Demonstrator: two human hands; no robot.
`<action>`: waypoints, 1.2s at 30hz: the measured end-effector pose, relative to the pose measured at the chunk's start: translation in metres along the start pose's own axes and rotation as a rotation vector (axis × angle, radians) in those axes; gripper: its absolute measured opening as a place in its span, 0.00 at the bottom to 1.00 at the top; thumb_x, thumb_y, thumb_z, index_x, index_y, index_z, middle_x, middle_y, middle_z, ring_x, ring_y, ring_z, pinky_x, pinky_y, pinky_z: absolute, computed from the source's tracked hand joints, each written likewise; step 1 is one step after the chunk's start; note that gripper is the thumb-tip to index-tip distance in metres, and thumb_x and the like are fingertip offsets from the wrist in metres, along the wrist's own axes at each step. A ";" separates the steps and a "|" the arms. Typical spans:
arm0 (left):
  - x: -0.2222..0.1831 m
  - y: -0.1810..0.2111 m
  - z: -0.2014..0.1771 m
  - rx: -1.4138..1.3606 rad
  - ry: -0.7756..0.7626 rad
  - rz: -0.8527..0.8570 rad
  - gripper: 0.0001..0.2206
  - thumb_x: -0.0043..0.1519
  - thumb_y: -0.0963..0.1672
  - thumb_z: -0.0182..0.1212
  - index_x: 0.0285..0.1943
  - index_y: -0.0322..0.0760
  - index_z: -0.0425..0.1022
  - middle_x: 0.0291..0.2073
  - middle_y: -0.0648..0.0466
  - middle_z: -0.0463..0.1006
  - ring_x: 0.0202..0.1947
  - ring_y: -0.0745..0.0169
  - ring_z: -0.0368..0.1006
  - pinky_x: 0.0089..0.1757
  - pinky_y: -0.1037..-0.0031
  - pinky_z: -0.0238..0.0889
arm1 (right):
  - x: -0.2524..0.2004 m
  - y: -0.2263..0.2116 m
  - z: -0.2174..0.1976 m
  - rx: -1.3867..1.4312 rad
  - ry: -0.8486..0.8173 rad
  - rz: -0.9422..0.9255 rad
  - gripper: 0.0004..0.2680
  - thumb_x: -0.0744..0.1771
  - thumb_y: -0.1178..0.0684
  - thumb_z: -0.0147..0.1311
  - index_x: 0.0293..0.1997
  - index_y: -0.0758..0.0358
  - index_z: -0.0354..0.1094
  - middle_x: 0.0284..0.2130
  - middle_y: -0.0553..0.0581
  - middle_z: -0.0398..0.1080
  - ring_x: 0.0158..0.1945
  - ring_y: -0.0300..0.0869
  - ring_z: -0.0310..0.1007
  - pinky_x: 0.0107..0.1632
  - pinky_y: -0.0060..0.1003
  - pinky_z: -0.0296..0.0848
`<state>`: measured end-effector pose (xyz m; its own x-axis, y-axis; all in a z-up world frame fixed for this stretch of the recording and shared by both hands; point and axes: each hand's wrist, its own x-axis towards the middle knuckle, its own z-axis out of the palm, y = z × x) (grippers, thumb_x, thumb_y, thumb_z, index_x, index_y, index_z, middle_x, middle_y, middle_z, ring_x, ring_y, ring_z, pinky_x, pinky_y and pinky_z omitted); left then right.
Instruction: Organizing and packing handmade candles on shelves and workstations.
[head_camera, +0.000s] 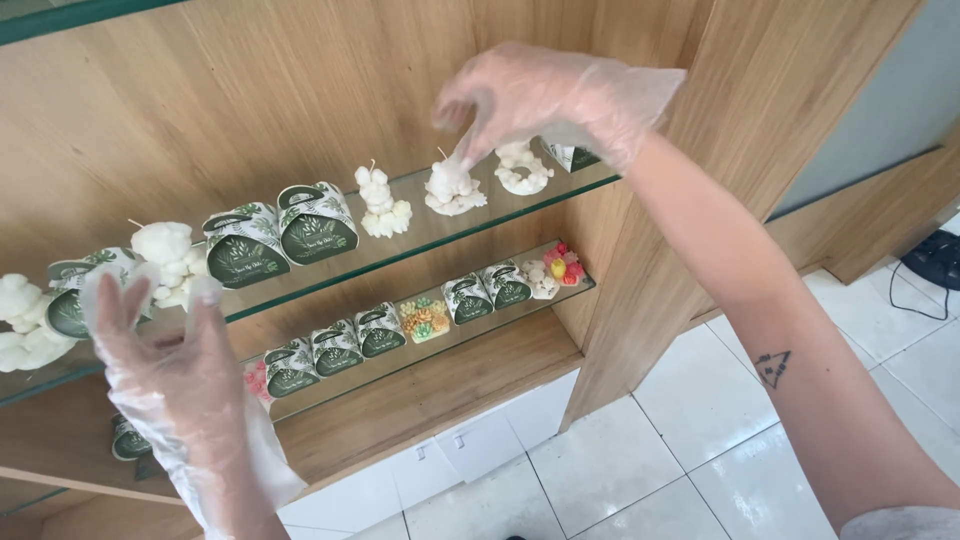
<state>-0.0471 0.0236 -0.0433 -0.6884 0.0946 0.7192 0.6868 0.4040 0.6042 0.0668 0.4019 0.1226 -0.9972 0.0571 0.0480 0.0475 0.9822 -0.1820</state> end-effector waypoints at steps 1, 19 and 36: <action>-0.002 0.009 -0.003 0.002 0.000 -0.002 0.32 0.72 0.41 0.72 0.81 0.33 0.54 0.66 0.42 0.76 0.37 0.62 0.77 0.37 0.74 0.72 | 0.006 -0.003 0.006 0.001 -0.002 -0.002 0.26 0.58 0.43 0.70 0.62 0.52 0.69 0.57 0.54 0.73 0.60 0.46 0.71 0.63 0.39 0.64; -0.021 0.026 -0.003 -0.203 -0.087 -0.024 0.32 0.76 0.40 0.70 0.83 0.36 0.49 0.69 0.38 0.70 0.38 0.69 0.74 0.39 0.80 0.71 | 0.037 0.027 0.040 0.038 -0.038 -0.159 0.14 0.56 0.51 0.72 0.42 0.58 0.80 0.38 0.56 0.79 0.42 0.46 0.79 0.44 0.41 0.74; -0.023 0.027 -0.007 -0.306 -0.051 -0.143 0.32 0.75 0.40 0.70 0.82 0.34 0.51 0.70 0.41 0.70 0.39 0.71 0.73 0.39 0.82 0.70 | 0.055 -0.040 0.035 0.094 0.013 -0.329 0.21 0.59 0.41 0.70 0.52 0.61 0.76 0.45 0.56 0.79 0.49 0.47 0.80 0.51 0.41 0.75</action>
<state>-0.0113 0.0262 -0.0410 -0.7880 0.1057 0.6065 0.6156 0.1252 0.7780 0.0077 0.3595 0.0977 -0.9574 -0.2571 0.1315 -0.2827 0.9276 -0.2444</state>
